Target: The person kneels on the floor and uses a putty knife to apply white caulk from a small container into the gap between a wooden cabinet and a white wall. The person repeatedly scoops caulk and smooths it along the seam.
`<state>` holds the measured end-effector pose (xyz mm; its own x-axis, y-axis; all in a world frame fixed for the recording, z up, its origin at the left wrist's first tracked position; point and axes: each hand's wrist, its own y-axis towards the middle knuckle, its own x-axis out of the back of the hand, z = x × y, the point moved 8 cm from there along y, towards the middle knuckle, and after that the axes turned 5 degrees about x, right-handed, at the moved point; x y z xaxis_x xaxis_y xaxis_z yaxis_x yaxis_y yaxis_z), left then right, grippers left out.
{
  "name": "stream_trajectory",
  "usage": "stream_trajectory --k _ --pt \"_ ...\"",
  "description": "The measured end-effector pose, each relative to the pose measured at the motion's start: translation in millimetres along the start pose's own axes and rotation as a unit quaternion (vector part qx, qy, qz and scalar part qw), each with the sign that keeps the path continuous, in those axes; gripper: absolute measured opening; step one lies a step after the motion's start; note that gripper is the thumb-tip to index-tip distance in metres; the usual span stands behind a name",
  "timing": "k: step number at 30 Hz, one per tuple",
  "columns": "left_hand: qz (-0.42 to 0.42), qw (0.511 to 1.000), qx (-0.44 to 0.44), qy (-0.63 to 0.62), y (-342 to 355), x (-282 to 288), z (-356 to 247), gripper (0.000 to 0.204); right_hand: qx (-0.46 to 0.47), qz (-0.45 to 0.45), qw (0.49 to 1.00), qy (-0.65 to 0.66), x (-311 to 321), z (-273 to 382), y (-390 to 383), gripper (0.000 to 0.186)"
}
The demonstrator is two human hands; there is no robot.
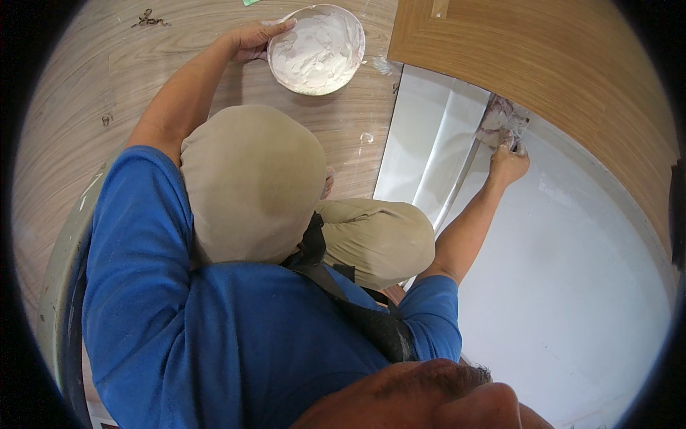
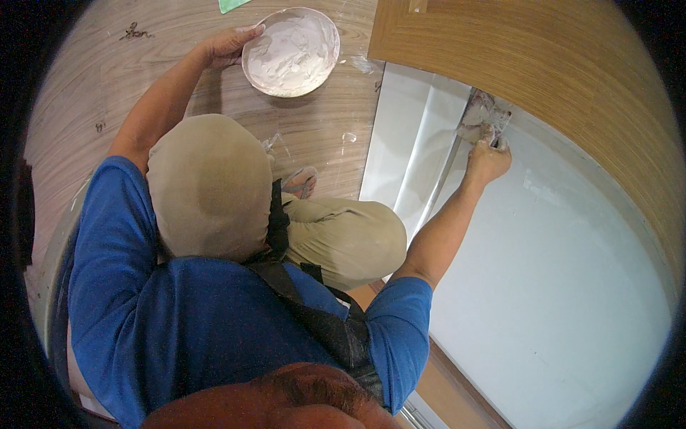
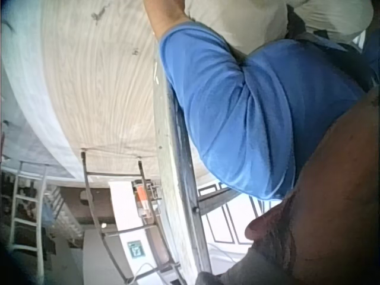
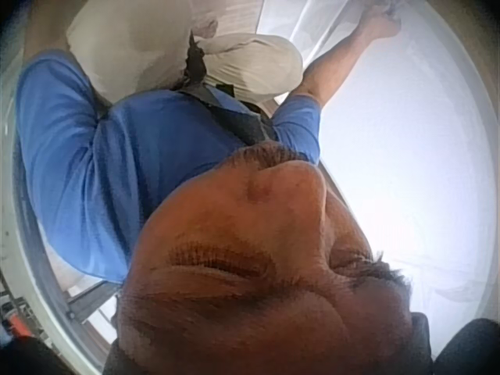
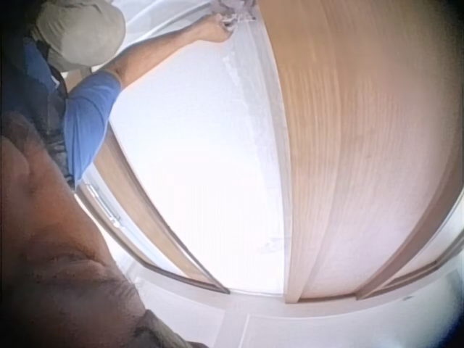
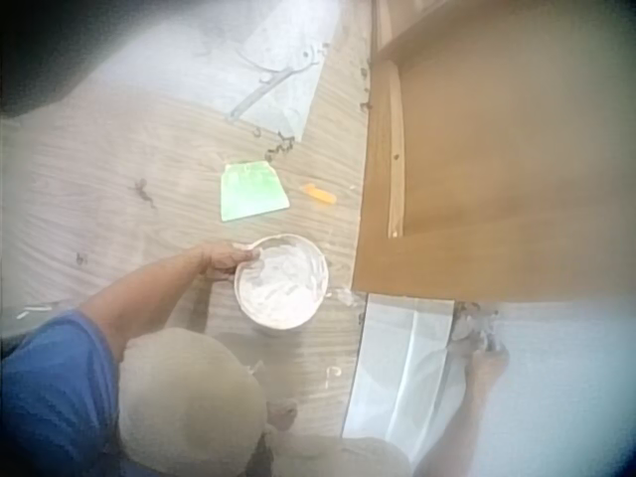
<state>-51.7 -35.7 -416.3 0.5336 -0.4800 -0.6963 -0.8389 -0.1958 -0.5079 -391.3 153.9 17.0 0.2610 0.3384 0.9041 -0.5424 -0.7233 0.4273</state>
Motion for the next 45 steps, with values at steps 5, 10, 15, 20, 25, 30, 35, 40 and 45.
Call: stream_trajectory --k 5,10,15,20,25,30,35,40,45 --pt "0.011 1.000 0.002 -0.006 2 1 1 0.068 -0.010 0.012 1.000 -0.016 -3 -4 1 0.024" --pt "0.000 1.000 0.000 -0.001 -3 -3 -3 0.068 -0.016 0.015 0.999 -0.028 -2 -3 1 0.027" --pt "0.002 1.000 -0.001 0.006 3 3 1 0.071 0.000 0.010 0.999 -0.053 -3 -7 4 0.030" --pt "0.003 1.000 -0.005 -0.002 8 6 4 0.071 -0.015 0.020 0.998 -0.049 -1 -4 3 0.031" --pt "-0.002 1.000 -0.007 0.001 3 4 1 0.071 -0.028 0.040 0.997 -0.057 -1 -11 5 0.031" --pt "0.011 1.000 0.010 -0.008 1 2 1 0.070 -0.019 0.036 0.998 -0.054 10 -5 2 0.029" --pt "0.014 1.000 0.001 -0.007 3 4 2 0.071 0.007 0.022 0.995 -0.099 30 -7 -3 0.027" --pt "0.007 1.000 0.000 -0.012 1 0 0 0.071 0.051 0.002 0.998 -0.023 28 19 -7 0.026" --pt "0.006 1.000 0.006 -0.002 0 0 -2 0.071 0.068 0.034 0.995 -0.064 8 16 0 0.022"
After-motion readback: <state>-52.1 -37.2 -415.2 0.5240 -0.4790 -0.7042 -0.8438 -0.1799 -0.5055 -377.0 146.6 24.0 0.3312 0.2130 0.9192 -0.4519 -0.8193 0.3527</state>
